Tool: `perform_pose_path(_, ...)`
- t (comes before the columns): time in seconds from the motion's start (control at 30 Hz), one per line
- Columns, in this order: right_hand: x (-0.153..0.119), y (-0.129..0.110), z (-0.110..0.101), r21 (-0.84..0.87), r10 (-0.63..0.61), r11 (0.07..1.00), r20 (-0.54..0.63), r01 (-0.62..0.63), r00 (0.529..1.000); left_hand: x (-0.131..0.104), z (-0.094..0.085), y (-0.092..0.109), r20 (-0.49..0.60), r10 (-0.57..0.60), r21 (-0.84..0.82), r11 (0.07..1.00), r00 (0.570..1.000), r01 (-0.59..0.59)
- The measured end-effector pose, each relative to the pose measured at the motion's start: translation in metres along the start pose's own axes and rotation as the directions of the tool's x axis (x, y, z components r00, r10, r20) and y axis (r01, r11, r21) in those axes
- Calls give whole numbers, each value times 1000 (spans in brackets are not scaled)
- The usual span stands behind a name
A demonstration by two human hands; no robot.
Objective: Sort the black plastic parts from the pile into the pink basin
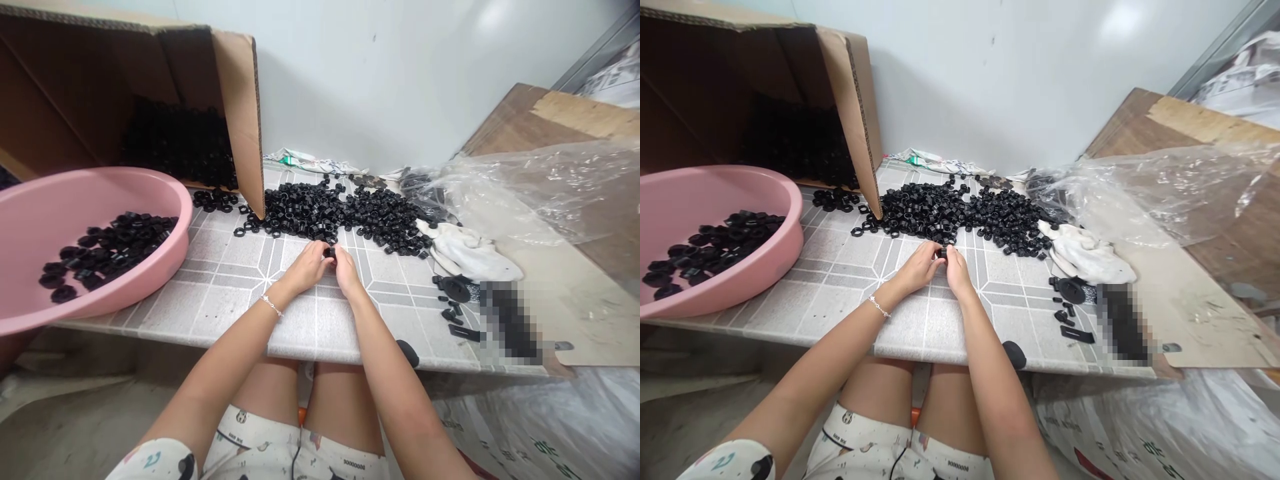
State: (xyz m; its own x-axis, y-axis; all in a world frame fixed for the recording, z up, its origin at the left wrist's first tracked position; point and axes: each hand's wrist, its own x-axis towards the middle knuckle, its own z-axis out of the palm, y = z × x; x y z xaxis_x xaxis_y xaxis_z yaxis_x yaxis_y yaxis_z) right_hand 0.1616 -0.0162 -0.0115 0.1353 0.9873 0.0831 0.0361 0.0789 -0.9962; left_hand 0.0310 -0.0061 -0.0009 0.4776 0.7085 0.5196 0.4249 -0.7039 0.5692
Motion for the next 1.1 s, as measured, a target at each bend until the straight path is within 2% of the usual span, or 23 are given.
perform_pose_path(0.1,2,-3,-4,92,80,992,51,-85,995,1,-1,4,-4,-76,-133,988,997,75)
perform_pose_path(0.23,4,-5,-7,186,39,981,74,-52,996,4,-1,9,17,-239,-334,914,971,231)
perform_pose_path(0.5,5,0,-8,29,-39,999,0,39,999,6,7,5,31,-364,-479,812,931,334)
perform_pose_path(0.6,7,3,-11,-23,-64,998,-56,63,996,9,5,6,7,-440,-577,732,898,363)
perform_pose_path(0.7,8,6,-13,-31,-55,998,-101,53,993,15,-14,5,-40,-524,-749,580,851,321)
perform_pose_path(0.77,8,8,-13,-15,-46,999,-112,45,993,18,-38,1,-86,-555,-854,469,828,226)
perform_pose_path(0.83,8,9,-12,0,-42,999,-104,42,994,19,-62,-6,-166,-582,-911,400,796,103)
perform_pose_path(0.9,7,9,-12,1,-51,999,-89,51,995,18,-80,-14,-234,-620,-922,386,749,31)
perform_pose_path(0.97,6,7,-10,-12,-76,997,-70,75,995,17,-86,-21,-238,-659,-912,405,714,70)
perform_pose_path(1.03,4,4,-8,-27,-102,995,-36,101,994,15,-79,-24,-158,-662,-861,456,733,226)
perform_pose_path(1.1,1,1,-5,-33,-104,994,4,104,995,14,-65,-20,-22,-607,-737,546,794,398)
